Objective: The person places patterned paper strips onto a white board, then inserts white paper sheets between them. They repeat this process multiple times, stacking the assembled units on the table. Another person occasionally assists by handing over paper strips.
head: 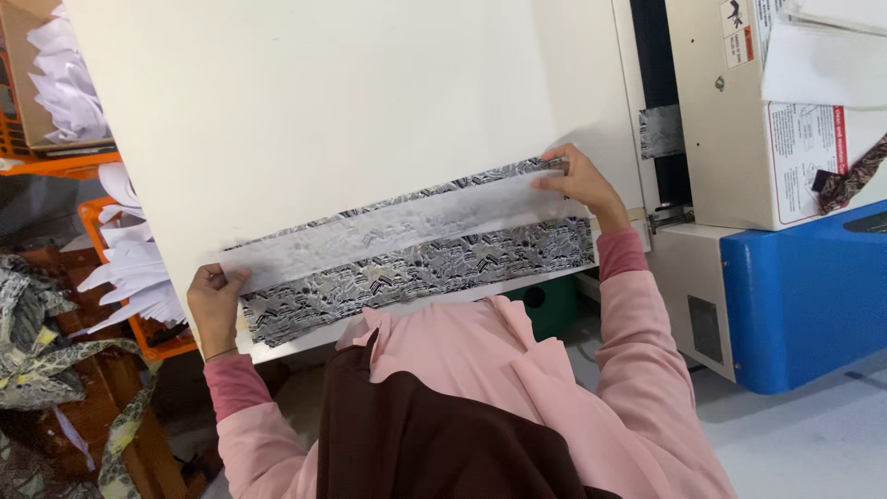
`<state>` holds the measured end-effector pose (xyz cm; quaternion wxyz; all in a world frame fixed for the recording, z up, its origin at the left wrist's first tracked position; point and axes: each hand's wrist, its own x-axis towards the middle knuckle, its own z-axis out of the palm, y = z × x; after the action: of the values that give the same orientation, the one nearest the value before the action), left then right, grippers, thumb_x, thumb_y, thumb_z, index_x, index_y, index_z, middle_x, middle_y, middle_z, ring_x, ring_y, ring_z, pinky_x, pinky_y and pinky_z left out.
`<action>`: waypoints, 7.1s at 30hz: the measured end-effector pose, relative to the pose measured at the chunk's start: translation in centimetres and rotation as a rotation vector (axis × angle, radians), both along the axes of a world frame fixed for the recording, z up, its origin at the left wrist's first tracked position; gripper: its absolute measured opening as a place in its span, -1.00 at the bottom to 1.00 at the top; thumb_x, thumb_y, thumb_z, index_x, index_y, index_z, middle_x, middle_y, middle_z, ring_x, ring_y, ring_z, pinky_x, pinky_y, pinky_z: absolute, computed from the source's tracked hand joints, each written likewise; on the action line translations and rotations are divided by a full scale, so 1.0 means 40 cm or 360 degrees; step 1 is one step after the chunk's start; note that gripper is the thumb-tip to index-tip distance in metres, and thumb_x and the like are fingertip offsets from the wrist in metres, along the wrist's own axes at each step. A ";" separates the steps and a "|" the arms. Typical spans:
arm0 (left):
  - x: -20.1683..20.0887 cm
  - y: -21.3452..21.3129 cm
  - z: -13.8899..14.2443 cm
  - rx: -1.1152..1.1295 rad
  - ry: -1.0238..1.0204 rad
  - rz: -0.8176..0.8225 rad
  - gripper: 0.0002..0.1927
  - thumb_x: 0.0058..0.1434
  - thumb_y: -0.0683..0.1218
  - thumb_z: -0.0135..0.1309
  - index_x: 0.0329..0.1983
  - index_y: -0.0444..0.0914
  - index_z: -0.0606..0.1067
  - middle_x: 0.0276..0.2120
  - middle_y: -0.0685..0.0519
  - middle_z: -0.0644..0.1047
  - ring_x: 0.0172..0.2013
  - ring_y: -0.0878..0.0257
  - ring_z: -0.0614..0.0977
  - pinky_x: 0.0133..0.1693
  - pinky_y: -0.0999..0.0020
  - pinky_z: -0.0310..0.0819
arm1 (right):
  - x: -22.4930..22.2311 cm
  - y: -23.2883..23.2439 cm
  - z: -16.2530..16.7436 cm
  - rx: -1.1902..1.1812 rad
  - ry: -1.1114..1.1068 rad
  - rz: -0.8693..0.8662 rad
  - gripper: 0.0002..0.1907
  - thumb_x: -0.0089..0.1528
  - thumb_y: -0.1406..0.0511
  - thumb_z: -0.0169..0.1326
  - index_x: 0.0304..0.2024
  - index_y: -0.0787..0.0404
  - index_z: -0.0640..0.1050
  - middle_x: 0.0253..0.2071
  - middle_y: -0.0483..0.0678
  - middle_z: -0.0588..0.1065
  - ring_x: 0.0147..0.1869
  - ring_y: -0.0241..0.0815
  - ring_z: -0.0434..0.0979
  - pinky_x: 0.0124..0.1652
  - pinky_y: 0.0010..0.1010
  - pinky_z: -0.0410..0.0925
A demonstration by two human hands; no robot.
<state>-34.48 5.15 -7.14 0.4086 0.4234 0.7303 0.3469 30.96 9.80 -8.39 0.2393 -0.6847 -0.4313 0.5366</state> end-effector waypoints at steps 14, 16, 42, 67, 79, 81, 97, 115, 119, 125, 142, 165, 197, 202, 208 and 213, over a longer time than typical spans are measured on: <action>0.040 0.016 0.017 -0.0085 0.0414 -0.0056 -0.53 0.12 -0.21 0.37 0.05 -0.39 0.46 -0.20 -0.13 0.62 -0.22 0.21 0.64 -0.22 0.34 0.57 | -0.027 -0.036 -0.044 0.0609 -0.0413 -0.0370 -0.29 0.12 0.42 0.39 0.24 0.22 0.33 -0.15 -0.01 0.52 -0.11 -0.19 0.58 -0.13 -0.36 0.49; 0.032 0.020 -0.002 -0.0014 0.0425 -0.0034 -0.51 0.09 -0.20 0.39 0.05 -0.38 0.47 -0.22 -0.14 0.61 -0.26 0.20 0.62 -0.24 0.34 0.55 | -0.025 -0.024 -0.060 0.0609 -0.0520 -0.0352 -0.28 0.09 0.40 0.39 0.25 0.21 0.34 -0.19 -0.05 0.54 -0.15 -0.21 0.59 -0.14 -0.37 0.49; 0.094 0.012 0.017 0.0513 0.1177 -0.0306 -0.76 0.20 -0.18 0.23 -0.09 -0.27 0.50 -0.16 -0.11 0.51 -0.07 -0.07 0.52 0.02 -0.01 0.34 | -0.173 -0.076 -0.081 0.1064 -0.1687 0.0142 -0.56 0.28 0.22 0.22 0.10 0.38 0.50 0.07 0.22 0.47 0.22 0.23 0.40 0.21 0.08 0.17; 0.658 -0.045 0.006 0.0574 0.1385 -0.1381 -0.33 0.30 0.21 0.09 0.36 -0.23 0.37 0.28 -0.13 0.37 0.25 -0.01 0.37 0.32 -0.14 0.04 | 0.060 -0.163 -0.001 -0.0204 -0.1619 -0.0607 0.19 0.26 -0.41 -0.25 0.53 0.36 -0.06 0.57 0.26 -0.05 0.66 0.19 -0.16 0.45 0.29 -0.21; 0.627 -0.067 0.049 0.0576 0.0889 -0.1447 -0.54 0.17 -0.01 0.29 0.09 -0.23 0.50 0.02 -0.06 0.47 0.01 -0.01 0.47 0.06 0.10 0.28 | 0.073 -0.196 -0.022 0.0060 -0.1628 -0.0535 0.06 0.35 -0.33 -0.16 0.52 0.34 0.05 0.56 0.30 -0.01 0.65 0.25 -0.13 0.44 0.28 -0.16; 0.607 -0.078 0.045 0.0558 0.0879 -0.1509 -0.53 0.06 -0.01 0.33 0.01 -0.22 0.51 -0.05 -0.02 0.48 -0.02 0.02 0.49 0.02 0.11 0.28 | 0.038 -0.221 -0.019 0.0303 -0.1574 -0.0450 -0.05 0.41 -0.24 -0.10 0.50 0.36 0.13 0.52 0.33 0.07 0.62 0.27 -0.06 0.45 0.23 -0.11; 0.573 -0.055 0.040 0.0479 0.0823 -0.1489 -0.76 -0.05 -0.05 0.34 -0.35 -0.18 0.56 -0.27 0.03 0.47 -0.14 0.06 0.47 -0.11 0.13 0.27 | -0.287 -0.295 0.097 0.0866 -0.1146 0.0646 -0.41 0.03 0.27 0.35 0.11 0.09 0.51 0.08 -0.04 0.43 0.22 0.05 0.35 0.20 -0.05 0.18; 0.479 -0.067 0.062 0.0393 0.0333 -0.2235 -0.77 0.24 -0.04 0.17 -0.07 -0.18 0.57 -0.13 -0.03 0.65 -0.08 -0.02 0.63 0.02 0.08 0.47 | -0.261 -0.285 0.107 0.0619 -0.1180 0.1231 -0.79 0.07 0.25 0.22 -0.21 0.04 0.62 0.05 -0.09 0.49 0.30 0.08 0.31 0.33 0.09 0.04; 0.369 0.000 0.105 -0.0072 0.0429 -0.2157 -0.49 0.00 0.07 0.29 0.00 -0.21 0.56 -0.26 -0.18 0.64 -0.26 -0.09 0.65 -0.21 0.04 0.54 | -0.113 -0.226 0.180 0.0146 -0.0996 0.1107 -0.59 -0.03 0.08 0.37 -0.20 0.08 0.63 -0.20 0.02 0.58 0.07 0.01 0.49 0.30 0.04 0.06; 0.165 0.211 0.129 -0.0845 -0.0329 -0.1650 -0.68 0.15 0.02 0.20 -0.31 -0.36 0.57 -0.33 0.00 0.69 -0.29 0.23 0.74 -0.15 0.36 0.69 | 0.069 -0.016 0.235 -0.0008 -0.0493 0.0470 -0.53 0.02 0.05 0.35 -0.16 0.19 0.62 -0.33 0.03 0.59 -0.27 -0.11 0.49 -0.20 -0.18 0.33; 0.079 0.511 0.087 -0.0341 0.1077 -0.1189 -0.39 -0.01 0.14 0.39 0.03 -0.27 0.55 -0.21 -0.09 0.63 -0.25 0.09 0.69 -0.15 0.21 0.59 | -0.037 0.220 0.201 0.1001 -0.1650 -0.0267 -0.61 0.14 0.21 0.28 0.01 0.12 0.56 0.01 0.07 0.50 0.14 0.12 0.46 0.04 -0.03 0.34; 1.522 0.434 0.511 0.1801 0.0740 -0.2393 -0.44 -0.03 -0.15 0.33 0.09 -0.20 0.49 0.07 -0.05 0.48 0.10 -0.01 0.53 0.08 0.03 0.37 | 0.450 -0.064 0.496 0.0990 -0.1485 -0.0775 -0.51 0.11 0.21 0.37 -0.10 0.25 0.38 -0.40 0.08 0.60 -0.25 0.14 0.64 -0.23 -0.09 0.41; 1.590 0.532 0.665 0.0988 -0.1281 -0.1343 -0.93 0.36 -0.21 0.21 -0.11 -0.22 0.61 -0.23 0.09 0.63 -0.22 0.38 0.56 -0.08 0.48 0.47 | 0.910 -0.233 0.558 0.1414 -0.2344 -0.0856 -0.66 0.13 0.48 0.14 -0.06 0.16 0.70 -0.06 0.06 0.62 0.09 0.11 0.57 0.17 -0.14 0.31; 1.219 0.663 0.581 0.1047 -0.1381 -0.0890 -0.92 0.43 -0.15 0.13 -0.06 -0.21 0.54 -0.13 0.10 0.60 -0.11 0.34 0.60 -0.04 0.34 0.59 | 0.868 -0.181 0.623 0.1458 -0.1947 -0.0533 -0.80 0.26 0.42 0.24 -0.07 0.32 0.67 -0.13 0.12 0.60 -0.04 0.00 0.61 -0.04 -0.26 0.41; 0.575 0.582 0.417 0.0766 -0.0998 -0.0148 -0.87 0.42 -0.13 0.12 0.01 -0.18 0.50 -0.21 0.15 0.49 -0.18 0.35 0.56 -0.12 0.33 0.61 | 0.586 -0.037 0.632 0.0947 -0.0849 -0.0394 -0.82 0.33 0.35 0.28 -0.05 0.29 0.64 -0.21 -0.06 0.60 -0.21 -0.37 0.51 -0.17 -0.49 0.35; 0.205 0.351 0.227 0.0544 -0.0815 0.0255 -0.91 0.43 -0.13 0.16 -0.06 -0.20 0.52 -0.18 0.14 0.56 -0.14 0.36 0.58 -0.14 0.35 0.53 | 0.289 0.118 0.432 0.0767 -0.0406 -0.0142 -0.83 0.21 0.32 0.24 -0.18 0.27 0.64 -0.30 -0.10 0.55 -0.23 -0.30 0.52 -0.16 -0.44 0.41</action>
<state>-26.30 19.21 1.93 0.4734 0.3260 0.5659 0.5910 42.53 14.53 8.88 0.3624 -0.6884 -0.5425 0.3169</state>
